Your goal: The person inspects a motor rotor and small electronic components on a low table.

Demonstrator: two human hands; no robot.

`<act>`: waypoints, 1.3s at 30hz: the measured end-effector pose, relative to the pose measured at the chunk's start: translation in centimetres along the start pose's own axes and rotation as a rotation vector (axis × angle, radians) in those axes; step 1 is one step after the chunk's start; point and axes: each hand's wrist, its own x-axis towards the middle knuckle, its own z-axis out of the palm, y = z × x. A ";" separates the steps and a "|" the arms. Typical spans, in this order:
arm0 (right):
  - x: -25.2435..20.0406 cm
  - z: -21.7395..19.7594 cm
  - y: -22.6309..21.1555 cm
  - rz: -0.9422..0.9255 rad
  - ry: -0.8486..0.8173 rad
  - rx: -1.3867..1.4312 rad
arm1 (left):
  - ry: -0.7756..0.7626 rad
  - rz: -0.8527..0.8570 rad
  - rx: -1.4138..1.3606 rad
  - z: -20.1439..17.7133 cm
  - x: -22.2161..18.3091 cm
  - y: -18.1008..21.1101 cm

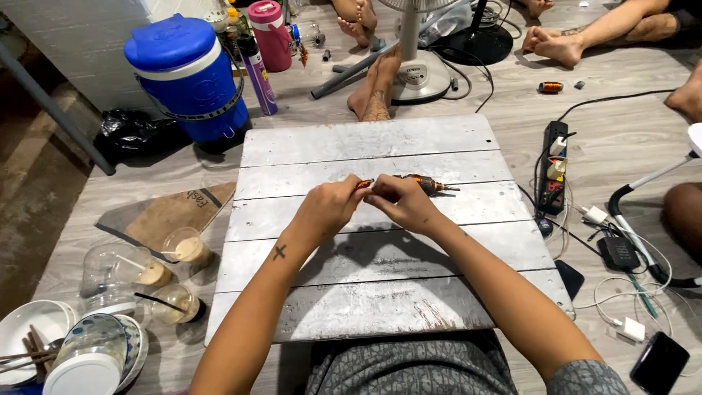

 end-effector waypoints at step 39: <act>0.8 0.8 -0.7 -0.011 -0.065 0.042 | -0.182 -0.356 -0.712 -0.3 -0.1 -2.6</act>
